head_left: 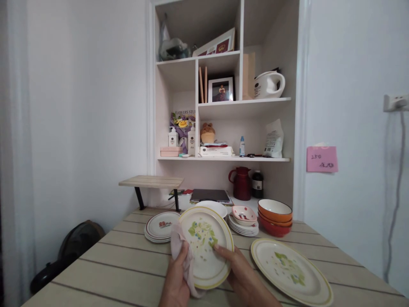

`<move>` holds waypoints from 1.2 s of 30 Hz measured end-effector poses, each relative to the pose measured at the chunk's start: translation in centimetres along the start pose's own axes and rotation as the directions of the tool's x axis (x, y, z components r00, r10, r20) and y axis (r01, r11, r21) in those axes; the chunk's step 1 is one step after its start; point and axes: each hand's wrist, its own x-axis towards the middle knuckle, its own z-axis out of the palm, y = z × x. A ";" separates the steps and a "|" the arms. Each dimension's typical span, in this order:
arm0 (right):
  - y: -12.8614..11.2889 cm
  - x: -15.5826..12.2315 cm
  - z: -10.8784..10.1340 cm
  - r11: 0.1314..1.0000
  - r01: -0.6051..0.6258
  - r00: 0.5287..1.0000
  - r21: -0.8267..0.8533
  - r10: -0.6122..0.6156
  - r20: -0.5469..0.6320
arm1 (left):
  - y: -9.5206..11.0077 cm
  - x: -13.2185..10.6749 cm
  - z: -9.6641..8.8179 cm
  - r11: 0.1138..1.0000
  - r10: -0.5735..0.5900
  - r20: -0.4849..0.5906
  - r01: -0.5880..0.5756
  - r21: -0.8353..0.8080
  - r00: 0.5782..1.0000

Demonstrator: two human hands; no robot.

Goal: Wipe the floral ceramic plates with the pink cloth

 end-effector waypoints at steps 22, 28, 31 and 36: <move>-3.7 -1.0 0.2 0.991 0.131 0.990 0.008 -0.130 -0.056 | 0.2 -1.6 1.4 0.998 0.062 0.101 -0.064 0.014 0.993; -5.4 -1.7 -0.5 0.983 0.116 0.993 -0.142 -0.113 0.034 | 0.3 -2.0 1.6 0.970 0.150 0.121 -0.169 0.172 0.981; -6.1 -1.8 -0.8 0.968 0.127 0.992 -0.215 -0.120 0.046 | 0.0 -1.9 1.4 0.947 0.166 0.159 -0.202 0.249 0.973; -6.1 -1.5 -1.5 0.955 0.135 0.988 -0.266 -0.111 0.106 | -0.2 -1.0 0.4 0.883 0.215 0.141 -0.254 0.395 0.966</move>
